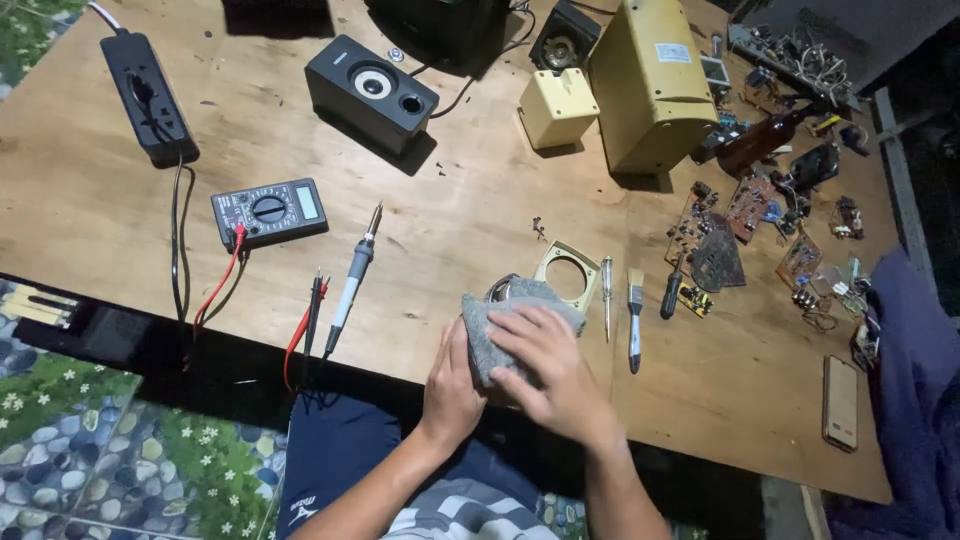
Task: Testing a speaker driver's electrical connection using a multimeter after cleaning it with a cloth.
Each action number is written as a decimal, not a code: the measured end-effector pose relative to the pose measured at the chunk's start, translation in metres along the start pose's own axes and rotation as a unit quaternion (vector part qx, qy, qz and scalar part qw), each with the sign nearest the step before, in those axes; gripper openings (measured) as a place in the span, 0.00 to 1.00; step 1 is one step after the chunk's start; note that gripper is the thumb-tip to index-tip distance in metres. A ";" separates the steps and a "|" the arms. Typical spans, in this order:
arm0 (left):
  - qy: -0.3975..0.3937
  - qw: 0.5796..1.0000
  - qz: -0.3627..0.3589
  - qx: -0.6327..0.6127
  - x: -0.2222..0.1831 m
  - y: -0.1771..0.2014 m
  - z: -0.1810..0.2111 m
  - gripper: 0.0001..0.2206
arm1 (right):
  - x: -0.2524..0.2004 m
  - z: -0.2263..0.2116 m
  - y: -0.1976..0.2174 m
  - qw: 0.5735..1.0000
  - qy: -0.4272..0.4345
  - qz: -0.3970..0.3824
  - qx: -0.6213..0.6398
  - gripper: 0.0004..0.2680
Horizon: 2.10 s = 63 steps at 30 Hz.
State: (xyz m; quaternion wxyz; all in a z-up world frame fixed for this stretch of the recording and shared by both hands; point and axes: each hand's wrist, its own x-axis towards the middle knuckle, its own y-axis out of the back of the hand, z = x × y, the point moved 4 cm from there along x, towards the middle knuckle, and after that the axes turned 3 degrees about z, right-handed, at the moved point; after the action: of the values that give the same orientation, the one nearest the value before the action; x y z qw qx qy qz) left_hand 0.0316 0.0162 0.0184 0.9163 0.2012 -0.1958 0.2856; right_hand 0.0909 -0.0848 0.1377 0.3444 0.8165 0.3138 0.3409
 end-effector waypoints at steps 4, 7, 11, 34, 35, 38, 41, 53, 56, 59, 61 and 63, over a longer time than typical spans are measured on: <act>0.004 1.000 -0.008 0.004 -0.002 -0.005 -0.004 0.36 | -0.016 -0.014 -0.023 0.998 0.050 -0.005 -0.035 0.12; 0.012 1.000 -0.021 0.012 -0.008 -0.009 -0.010 0.38 | -0.015 -0.006 -0.019 0.999 0.036 0.000 -0.029 0.09; 0.000 1.000 -0.011 0.026 -0.015 -0.011 -0.016 0.39 | -0.011 0.004 -0.014 0.992 -0.020 0.094 -0.080 0.12; -0.090 0.995 0.028 0.027 -0.005 -0.001 0.006 0.38 | -0.017 0.028 -0.024 0.957 -0.225 0.107 0.150 0.17; -0.072 0.997 0.017 0.025 -0.005 -0.001 0.005 0.39 | -0.017 0.027 -0.024 0.947 -0.239 0.130 0.170 0.15; -0.050 0.999 -0.003 0.005 -0.006 0.002 0.006 0.44 | -0.017 0.020 -0.027 0.938 -0.221 0.183 0.195 0.10; -0.030 0.999 -0.012 -0.025 -0.005 0.005 0.012 0.41 | -0.018 0.016 -0.026 0.937 -0.184 0.222 0.197 0.06; -0.100 0.994 0.026 -0.027 -0.015 0.002 0.010 0.27 | -0.048 0.073 -0.054 0.862 -0.291 0.137 0.392 0.08; -0.126 0.991 0.047 -0.025 -0.011 0.002 0.013 0.25 | -0.039 0.055 -0.043 0.892 -0.270 0.107 0.346 0.12; -0.099 0.994 0.044 0.009 -0.014 0.002 0.013 0.25 | -0.043 0.050 -0.040 0.913 -0.257 0.108 0.296 0.12; -0.078 0.995 0.036 0.046 -0.014 0.003 0.013 0.26 | -0.046 0.051 -0.038 0.924 -0.230 0.120 0.280 0.12; -0.084 0.990 -0.001 0.113 -0.013 0.002 0.016 0.30 | -0.050 0.052 -0.032 0.937 -0.192 0.150 0.248 0.12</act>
State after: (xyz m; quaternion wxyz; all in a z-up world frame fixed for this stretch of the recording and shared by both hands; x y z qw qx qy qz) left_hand 0.0163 0.0040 0.0262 0.8683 0.3271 -0.2386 0.2867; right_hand 0.0939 -0.1220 0.0678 0.1292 0.9636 0.1900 0.1365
